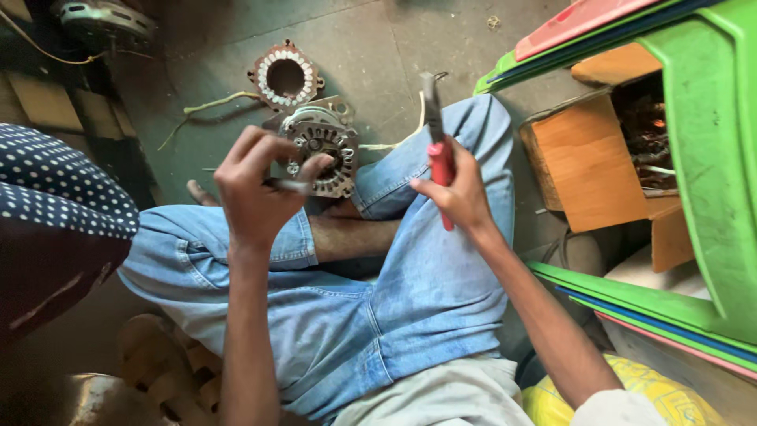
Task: The person sits on the floor of a workshop and dismantles electric motor stators. They hold each motor housing and strike it with a hammer, use pliers to pull out copper windings and wires, and set the emptied housings aside while another worker handles parts nearby.
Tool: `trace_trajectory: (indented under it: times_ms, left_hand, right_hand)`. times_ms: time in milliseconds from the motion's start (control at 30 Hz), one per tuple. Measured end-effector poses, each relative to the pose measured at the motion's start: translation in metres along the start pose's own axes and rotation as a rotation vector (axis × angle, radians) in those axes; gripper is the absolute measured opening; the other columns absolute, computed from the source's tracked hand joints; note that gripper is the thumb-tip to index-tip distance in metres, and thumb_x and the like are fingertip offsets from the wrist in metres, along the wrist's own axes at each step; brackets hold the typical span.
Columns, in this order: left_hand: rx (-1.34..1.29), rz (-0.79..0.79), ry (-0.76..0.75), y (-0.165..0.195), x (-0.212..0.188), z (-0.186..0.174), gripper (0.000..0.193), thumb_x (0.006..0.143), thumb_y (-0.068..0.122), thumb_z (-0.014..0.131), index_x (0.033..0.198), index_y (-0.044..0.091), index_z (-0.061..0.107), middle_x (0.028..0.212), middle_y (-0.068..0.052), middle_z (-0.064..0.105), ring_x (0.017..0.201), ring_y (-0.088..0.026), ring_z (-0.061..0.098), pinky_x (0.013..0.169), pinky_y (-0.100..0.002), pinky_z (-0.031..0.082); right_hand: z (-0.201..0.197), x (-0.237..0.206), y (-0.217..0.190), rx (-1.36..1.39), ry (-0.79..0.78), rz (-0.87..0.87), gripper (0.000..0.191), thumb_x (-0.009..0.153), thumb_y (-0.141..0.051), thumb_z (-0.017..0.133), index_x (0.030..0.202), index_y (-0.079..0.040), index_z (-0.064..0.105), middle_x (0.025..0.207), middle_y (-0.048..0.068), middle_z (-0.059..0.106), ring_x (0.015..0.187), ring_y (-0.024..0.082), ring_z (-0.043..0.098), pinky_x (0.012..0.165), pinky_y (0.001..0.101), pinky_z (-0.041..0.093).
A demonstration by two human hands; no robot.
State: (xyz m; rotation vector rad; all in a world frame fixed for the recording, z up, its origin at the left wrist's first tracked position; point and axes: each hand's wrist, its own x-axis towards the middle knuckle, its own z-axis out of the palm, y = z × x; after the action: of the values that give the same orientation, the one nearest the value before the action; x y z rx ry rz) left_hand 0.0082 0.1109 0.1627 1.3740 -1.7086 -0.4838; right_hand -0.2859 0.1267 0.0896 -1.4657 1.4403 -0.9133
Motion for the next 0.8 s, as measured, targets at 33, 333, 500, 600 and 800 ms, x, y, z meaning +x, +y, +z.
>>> trace_trajectory:
  times_ms: [33, 333, 500, 600, 800]
  left_hand:
    - [0.059, 0.034, -0.003, -0.006, -0.001, 0.003, 0.043, 0.091, 0.046, 0.084, 0.101, 0.007, 0.071, 0.103, -0.007, 0.064, 0.08, -0.023, 0.065, 0.069, -0.036, 0.051]
    - [0.465, 0.206, -0.473, -0.054, 0.009, 0.014, 0.142, 0.031, 0.071, 0.088, 0.152, 0.009, 0.045, 0.154, -0.017, 0.046, 0.08, -0.034, 0.073, 0.067, -0.042, 0.058]
    - [0.432, 0.218, -0.393, -0.074, -0.002, 0.029, 0.114, 0.061, 0.06, 0.091, 0.153, 0.009, 0.047, 0.145, -0.01, 0.056, 0.08, -0.031, 0.073, 0.068, -0.04, 0.058]
    - [0.324, 0.17, -0.203, -0.08, -0.012, 0.043, 0.107, 0.065, 0.061, 0.09, 0.147, 0.007, 0.049, 0.142, -0.012, 0.056, 0.087, -0.031, 0.074, 0.068, -0.041, 0.059]
    - [0.333, -0.082, 0.112, -0.068, -0.019, 0.063, 0.109, 0.068, 0.069, 0.09, 0.147, 0.006, 0.048, 0.139, -0.012, 0.056, 0.094, -0.031, 0.074, 0.071, -0.041, 0.062]
  right_hand:
    - [-0.002, -0.005, 0.01, 0.039, -0.003, 0.033, 0.037, 0.075, -0.013, 0.083, 0.096, -0.005, 0.054, 0.079, -0.003, 0.048, 0.072, 0.01, 0.047, 0.066, 0.0266, 0.043]
    - [0.004, -0.016, 0.043, 0.262, -0.058, 0.226, 0.037, 0.073, -0.015, 0.081, 0.096, -0.008, 0.053, 0.07, -0.003, 0.046, 0.062, 0.007, 0.044, 0.057, 0.0259, 0.037]
    - [0.011, -0.011, 0.037, 0.1, -0.086, 0.155, 0.036, 0.072, -0.014, 0.08, 0.096, -0.009, 0.055, 0.075, -0.005, 0.047, 0.067, 0.006, 0.045, 0.062, 0.0244, 0.04]
    - [0.016, -0.009, 0.032, 0.072, -0.096, 0.177, 0.036, 0.072, -0.014, 0.081, 0.096, -0.008, 0.055, 0.075, -0.004, 0.047, 0.067, 0.007, 0.045, 0.062, 0.0245, 0.039]
    - [0.02, -0.006, 0.026, 0.145, -0.085, 0.208, 0.037, 0.072, -0.013, 0.079, 0.099, -0.009, 0.054, 0.08, -0.004, 0.047, 0.068, 0.006, 0.045, 0.062, 0.0242, 0.04]
